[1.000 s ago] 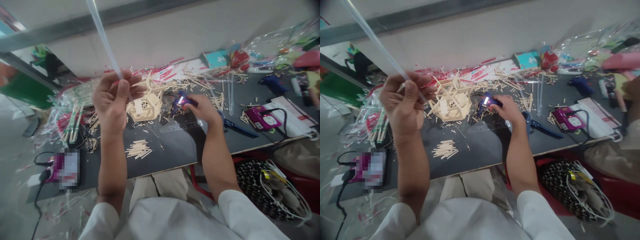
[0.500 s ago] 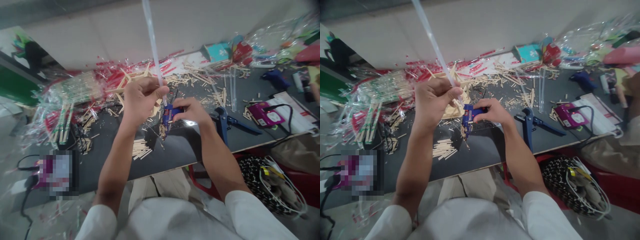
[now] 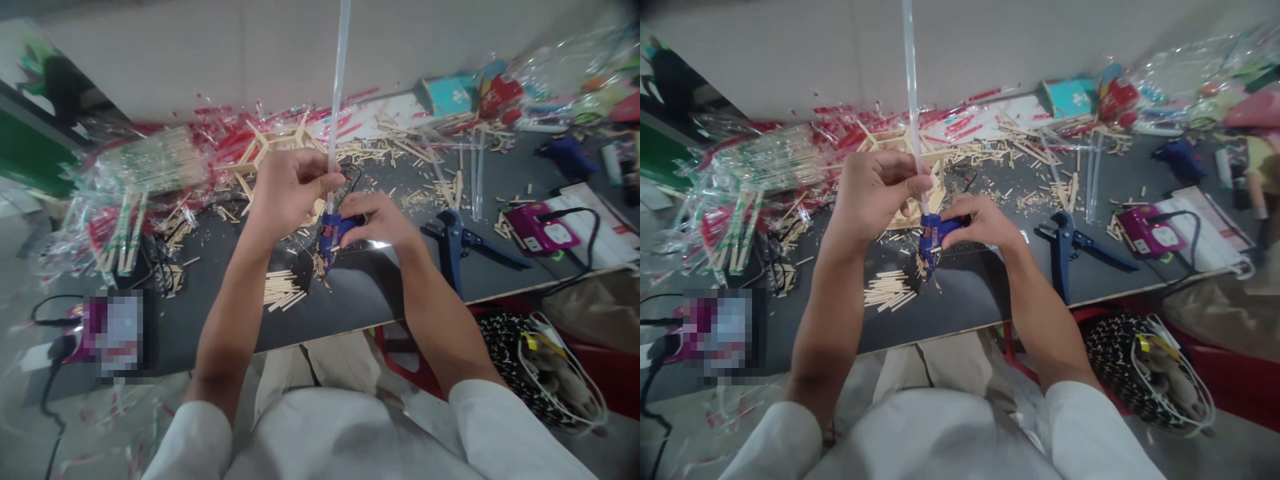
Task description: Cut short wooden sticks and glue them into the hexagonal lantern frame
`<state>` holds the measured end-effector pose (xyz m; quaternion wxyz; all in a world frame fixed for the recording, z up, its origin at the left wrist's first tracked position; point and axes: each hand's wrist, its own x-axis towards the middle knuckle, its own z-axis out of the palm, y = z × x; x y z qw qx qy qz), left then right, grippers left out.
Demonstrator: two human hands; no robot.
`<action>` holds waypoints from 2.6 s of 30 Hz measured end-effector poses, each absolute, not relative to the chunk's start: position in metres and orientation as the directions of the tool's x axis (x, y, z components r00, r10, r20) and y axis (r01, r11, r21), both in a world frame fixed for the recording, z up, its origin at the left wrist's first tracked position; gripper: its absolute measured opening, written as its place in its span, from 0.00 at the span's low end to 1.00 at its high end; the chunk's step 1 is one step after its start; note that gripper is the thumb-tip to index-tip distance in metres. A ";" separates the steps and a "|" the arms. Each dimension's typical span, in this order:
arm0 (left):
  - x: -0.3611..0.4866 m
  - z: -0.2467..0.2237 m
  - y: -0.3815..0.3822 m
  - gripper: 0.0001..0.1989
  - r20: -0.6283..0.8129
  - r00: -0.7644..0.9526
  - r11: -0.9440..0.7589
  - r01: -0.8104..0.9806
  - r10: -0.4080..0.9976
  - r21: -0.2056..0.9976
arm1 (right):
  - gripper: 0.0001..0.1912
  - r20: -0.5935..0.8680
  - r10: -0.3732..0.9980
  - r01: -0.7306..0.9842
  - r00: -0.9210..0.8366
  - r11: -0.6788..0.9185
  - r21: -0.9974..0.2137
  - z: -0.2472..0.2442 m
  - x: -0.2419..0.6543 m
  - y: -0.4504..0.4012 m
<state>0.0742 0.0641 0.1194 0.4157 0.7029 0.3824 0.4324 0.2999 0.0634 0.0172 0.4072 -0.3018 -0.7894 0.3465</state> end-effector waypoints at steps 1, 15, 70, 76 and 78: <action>0.074 0.120 0.063 0.05 0.292 0.341 -0.367 0.179 0.893 0.913 | 0.31 0.438 0.755 0.192 -0.489 0.582 -0.790 0.017 0.300 0.063; 0.073 0.122 0.063 0.06 0.199 0.412 -0.323 0.255 0.889 0.911 | 0.26 0.499 0.722 0.123 -0.479 0.618 -0.776 0.015 0.297 0.062; -0.041 0.176 0.027 0.09 0.379 0.059 -0.309 0.698 0.924 0.646 | 0.30 0.543 0.828 0.432 0.140 0.443 -0.786 -0.012 0.320 0.076; -0.033 0.169 -0.001 0.10 0.351 0.178 -0.349 0.781 0.919 0.518 | 0.40 0.575 0.797 0.427 0.185 0.462 -0.778 -0.013 0.313 0.077; -0.024 0.153 -0.009 0.13 0.304 0.279 -0.396 0.796 0.911 0.458 | 0.41 0.586 0.794 0.423 0.162 0.480 -0.768 -0.014 0.312 0.078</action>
